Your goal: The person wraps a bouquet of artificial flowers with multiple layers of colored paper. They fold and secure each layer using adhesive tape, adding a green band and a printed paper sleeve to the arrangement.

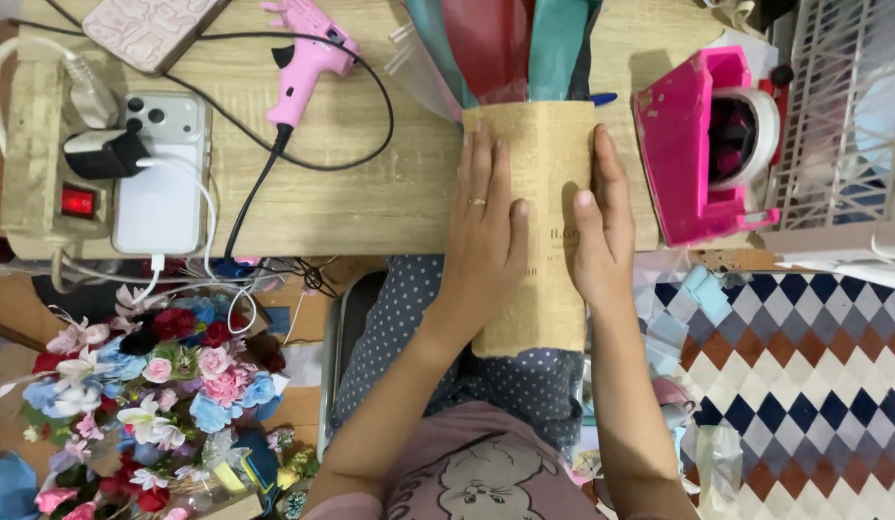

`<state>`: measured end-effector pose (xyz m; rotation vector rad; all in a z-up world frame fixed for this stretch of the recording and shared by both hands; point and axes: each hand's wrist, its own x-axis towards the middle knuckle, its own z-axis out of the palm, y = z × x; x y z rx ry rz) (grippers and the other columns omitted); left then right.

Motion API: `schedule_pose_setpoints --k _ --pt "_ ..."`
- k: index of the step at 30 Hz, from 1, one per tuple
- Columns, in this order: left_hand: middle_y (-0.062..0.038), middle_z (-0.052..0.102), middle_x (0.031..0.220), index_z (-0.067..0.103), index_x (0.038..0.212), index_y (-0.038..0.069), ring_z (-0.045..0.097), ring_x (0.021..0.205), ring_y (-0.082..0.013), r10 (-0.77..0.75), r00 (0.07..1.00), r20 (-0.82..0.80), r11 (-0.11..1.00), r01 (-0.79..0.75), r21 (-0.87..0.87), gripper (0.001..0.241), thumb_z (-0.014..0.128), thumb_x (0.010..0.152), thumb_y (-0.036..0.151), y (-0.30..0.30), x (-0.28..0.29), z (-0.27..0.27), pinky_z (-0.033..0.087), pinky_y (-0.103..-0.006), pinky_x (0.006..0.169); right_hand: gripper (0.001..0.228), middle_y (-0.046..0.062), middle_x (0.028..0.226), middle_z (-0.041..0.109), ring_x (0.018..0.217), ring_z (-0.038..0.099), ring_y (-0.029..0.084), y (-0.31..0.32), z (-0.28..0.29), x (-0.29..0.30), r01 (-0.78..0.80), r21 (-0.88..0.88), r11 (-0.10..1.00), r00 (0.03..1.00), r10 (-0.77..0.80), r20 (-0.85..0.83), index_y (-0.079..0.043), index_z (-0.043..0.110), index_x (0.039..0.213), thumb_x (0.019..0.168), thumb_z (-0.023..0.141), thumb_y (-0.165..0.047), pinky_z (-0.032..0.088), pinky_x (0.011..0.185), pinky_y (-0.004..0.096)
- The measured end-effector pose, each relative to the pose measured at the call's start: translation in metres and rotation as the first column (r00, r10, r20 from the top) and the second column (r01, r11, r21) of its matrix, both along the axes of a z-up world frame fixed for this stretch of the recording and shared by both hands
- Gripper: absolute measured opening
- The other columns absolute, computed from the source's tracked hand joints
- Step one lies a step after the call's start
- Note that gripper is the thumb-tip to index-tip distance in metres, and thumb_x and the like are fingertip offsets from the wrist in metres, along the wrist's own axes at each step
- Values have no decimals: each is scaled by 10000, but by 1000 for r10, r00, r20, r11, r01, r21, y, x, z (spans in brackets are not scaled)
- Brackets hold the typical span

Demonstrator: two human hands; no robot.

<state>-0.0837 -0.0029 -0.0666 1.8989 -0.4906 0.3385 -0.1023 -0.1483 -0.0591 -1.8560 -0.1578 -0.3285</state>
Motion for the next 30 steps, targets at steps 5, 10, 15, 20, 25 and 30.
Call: schedule_pose_setpoints --k 5,10,15,20,25,30 --pt "-163 62 1714 185 1616 62 56 1629 -325 59 998 -18 992 -56 113 538 372 1116 133 8 -11 1 91 -546 1357 734 15 1089 552 1022 524 136 -2 24 -39 207 -147 967 941 -238 -242 -9 399 1510 913 701 -309 454 865 284" --pt "-111 31 1733 198 1649 169 -34 1635 -315 111 989 97 908 -141 393 577 490 1152 145 29 -38 47 -53 -612 1347 285 -17 938 561 795 497 75 -22 39 -64 120 -115 986 966 -143 -215 -56 605 1297 1015 631 -93 456 711 213" --pt "-97 163 1688 331 1617 188 89 1595 -322 -73 942 328 781 -151 606 521 508 1132 112 53 -59 119 82 -583 1334 245 37 999 543 950 528 162 -26 115 -51 -140 -412 900 979 63 -195 -24 664 1265 1033 590 1 463 875 281" --pt "-93 578 1390 453 1470 96 450 1385 -286 -77 876 476 792 -236 563 658 638 1025 545 61 -39 107 225 -564 1185 133 84 908 584 928 523 299 -19 142 -6 -313 -784 537 908 412 -80 -5 744 1011 1012 613 14 351 946 455" --pt "-42 542 533 539 762 111 522 498 -287 33 984 177 906 -104 409 252 590 985 217 56 -24 72 413 -426 697 89 108 1101 602 1134 574 349 7 119 6 -33 -821 570 926 326 189 -15 721 1121 1054 691 35 80 1201 622" --pt "-7 445 569 454 834 109 383 446 -210 158 979 -131 969 -128 212 288 419 1068 275 55 -35 43 401 -385 609 361 174 1606 320 1543 308 385 20 90 -19 256 -675 692 931 12 365 -70 548 1461 1139 519 -229 97 1279 680"
